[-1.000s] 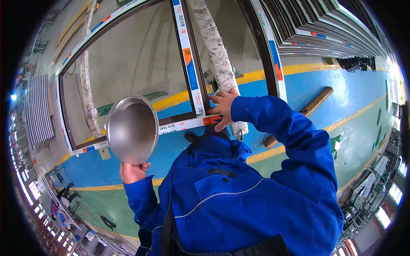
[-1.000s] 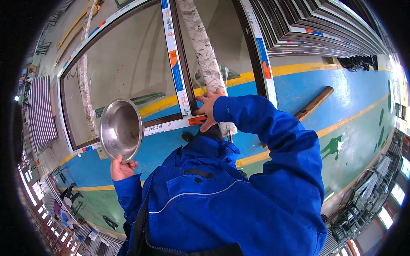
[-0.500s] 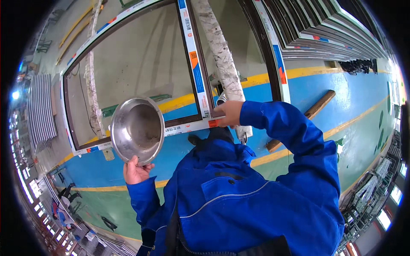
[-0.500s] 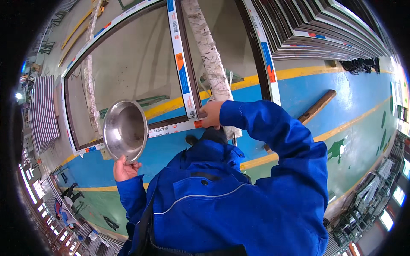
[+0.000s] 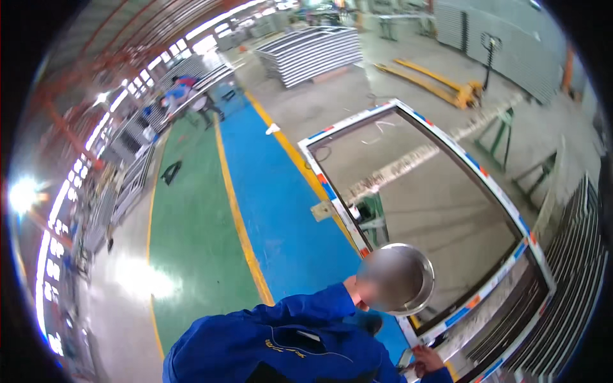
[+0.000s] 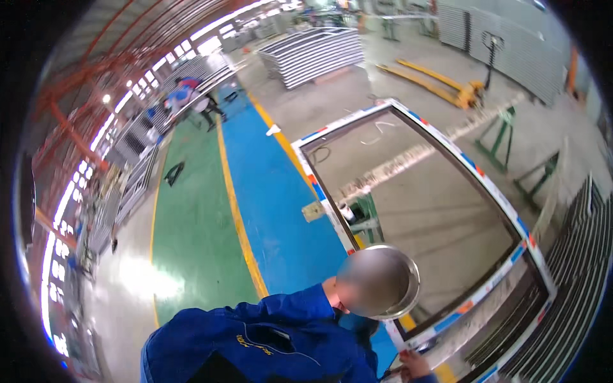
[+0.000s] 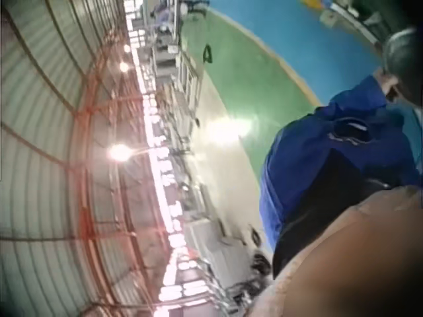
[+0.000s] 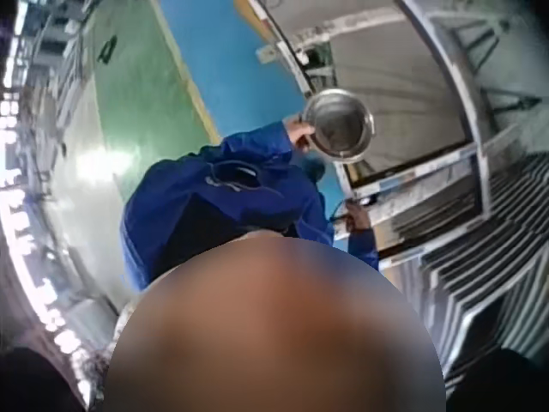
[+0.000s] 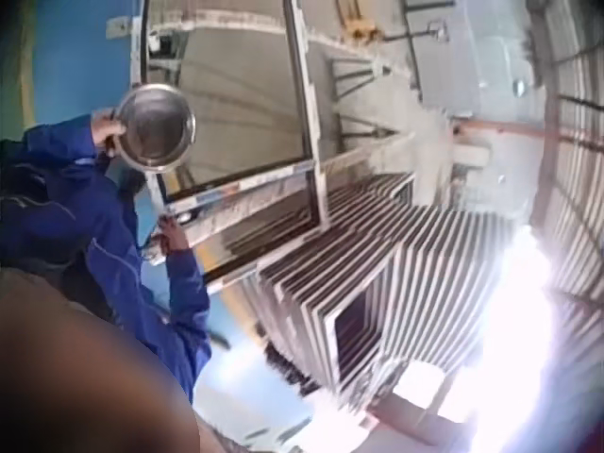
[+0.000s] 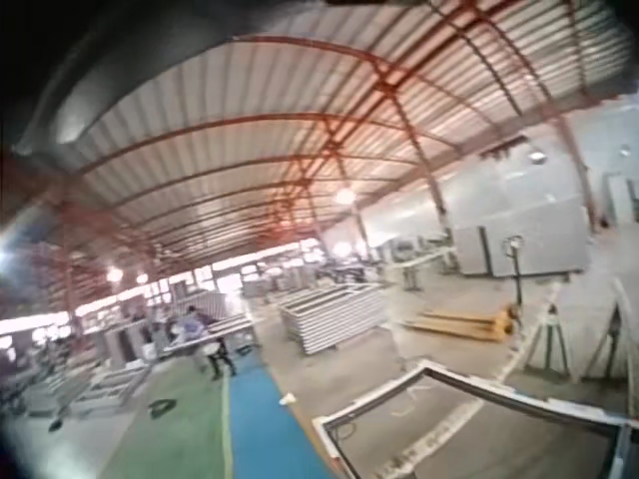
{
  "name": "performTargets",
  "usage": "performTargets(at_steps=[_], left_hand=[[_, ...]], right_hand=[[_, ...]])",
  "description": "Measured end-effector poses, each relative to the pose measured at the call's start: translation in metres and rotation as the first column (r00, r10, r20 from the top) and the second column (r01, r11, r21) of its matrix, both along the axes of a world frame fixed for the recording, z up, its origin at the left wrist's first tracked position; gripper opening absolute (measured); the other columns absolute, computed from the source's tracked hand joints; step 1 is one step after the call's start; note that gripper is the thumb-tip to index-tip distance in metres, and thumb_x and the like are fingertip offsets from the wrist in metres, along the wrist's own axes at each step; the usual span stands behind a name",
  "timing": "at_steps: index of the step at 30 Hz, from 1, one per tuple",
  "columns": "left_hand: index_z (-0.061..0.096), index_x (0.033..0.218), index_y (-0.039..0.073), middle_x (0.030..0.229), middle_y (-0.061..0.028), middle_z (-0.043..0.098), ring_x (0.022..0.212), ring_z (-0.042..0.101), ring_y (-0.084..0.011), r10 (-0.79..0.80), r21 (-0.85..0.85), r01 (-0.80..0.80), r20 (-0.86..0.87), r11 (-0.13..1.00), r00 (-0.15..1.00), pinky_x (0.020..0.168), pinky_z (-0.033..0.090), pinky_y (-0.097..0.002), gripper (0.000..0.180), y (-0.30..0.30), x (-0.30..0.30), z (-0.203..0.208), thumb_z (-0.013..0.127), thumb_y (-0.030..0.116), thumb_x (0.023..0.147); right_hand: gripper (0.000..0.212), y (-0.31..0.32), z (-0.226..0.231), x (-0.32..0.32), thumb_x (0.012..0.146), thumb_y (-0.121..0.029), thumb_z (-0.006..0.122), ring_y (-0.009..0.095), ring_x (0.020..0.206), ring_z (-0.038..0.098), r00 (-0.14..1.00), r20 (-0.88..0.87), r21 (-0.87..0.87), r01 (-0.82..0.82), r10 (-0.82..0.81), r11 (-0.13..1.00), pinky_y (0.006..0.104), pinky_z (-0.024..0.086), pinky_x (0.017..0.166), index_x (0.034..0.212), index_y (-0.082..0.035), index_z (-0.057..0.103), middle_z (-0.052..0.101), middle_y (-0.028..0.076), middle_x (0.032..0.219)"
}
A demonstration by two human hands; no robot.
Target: Apply sealant to the perimeter of a window frame using a manual caulking gun and inspect the frame.
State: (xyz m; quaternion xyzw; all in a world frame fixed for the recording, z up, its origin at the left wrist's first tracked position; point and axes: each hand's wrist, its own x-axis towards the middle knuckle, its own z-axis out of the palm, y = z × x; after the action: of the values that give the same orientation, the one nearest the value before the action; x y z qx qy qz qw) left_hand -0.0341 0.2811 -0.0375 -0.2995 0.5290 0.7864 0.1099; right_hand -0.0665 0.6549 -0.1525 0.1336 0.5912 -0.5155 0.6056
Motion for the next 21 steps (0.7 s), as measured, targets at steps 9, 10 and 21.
performTargets(at_steps=[9,10,21], left_hand=[[0.058,0.099,-0.001,0.070,-0.0123,0.063,0.047,0.057,-0.0173,0.000,0.121,0.003,-0.018,0.993,1.000,0.041,0.045,-0.0293,0.020,-0.012,-0.004,-0.001,0.053,0.015,0.086],[0.058,0.098,-0.001,0.069,-0.0125,0.063,0.047,0.056,-0.0175,0.007,0.120,-0.006,-0.008,0.993,1.000,0.041,0.045,-0.0298,0.021,-0.013,-0.005,0.000,0.053,0.015,0.086],[0.057,0.101,0.000,0.071,-0.0100,0.063,0.050,0.055,-0.0142,-0.107,0.065,0.105,0.025,0.992,0.994,0.044,0.045,-0.0273,0.023,-0.039,-0.008,-0.007,0.052,0.019,0.089]], right_hand=[[0.039,0.013,-0.014,-0.003,0.086,-0.055,0.055,0.013,0.036,0.034,0.954,0.159,0.034,0.251,-0.253,0.967,0.0278,0.027,0.033,0.087,-0.016,0.062,0.050,0.000,0.054],[0.039,0.008,-0.011,-0.004,0.086,-0.055,0.055,0.013,0.036,0.034,0.958,0.151,0.037,0.240,-0.243,0.970,0.0278,0.027,0.033,0.087,-0.016,0.062,0.050,0.000,0.054],[0.031,0.010,-0.027,-0.017,0.087,-0.047,0.057,0.014,0.038,0.038,0.963,0.144,0.139,0.206,-0.225,0.969,0.0284,0.028,0.035,0.082,-0.016,0.061,0.050,0.000,0.055]])
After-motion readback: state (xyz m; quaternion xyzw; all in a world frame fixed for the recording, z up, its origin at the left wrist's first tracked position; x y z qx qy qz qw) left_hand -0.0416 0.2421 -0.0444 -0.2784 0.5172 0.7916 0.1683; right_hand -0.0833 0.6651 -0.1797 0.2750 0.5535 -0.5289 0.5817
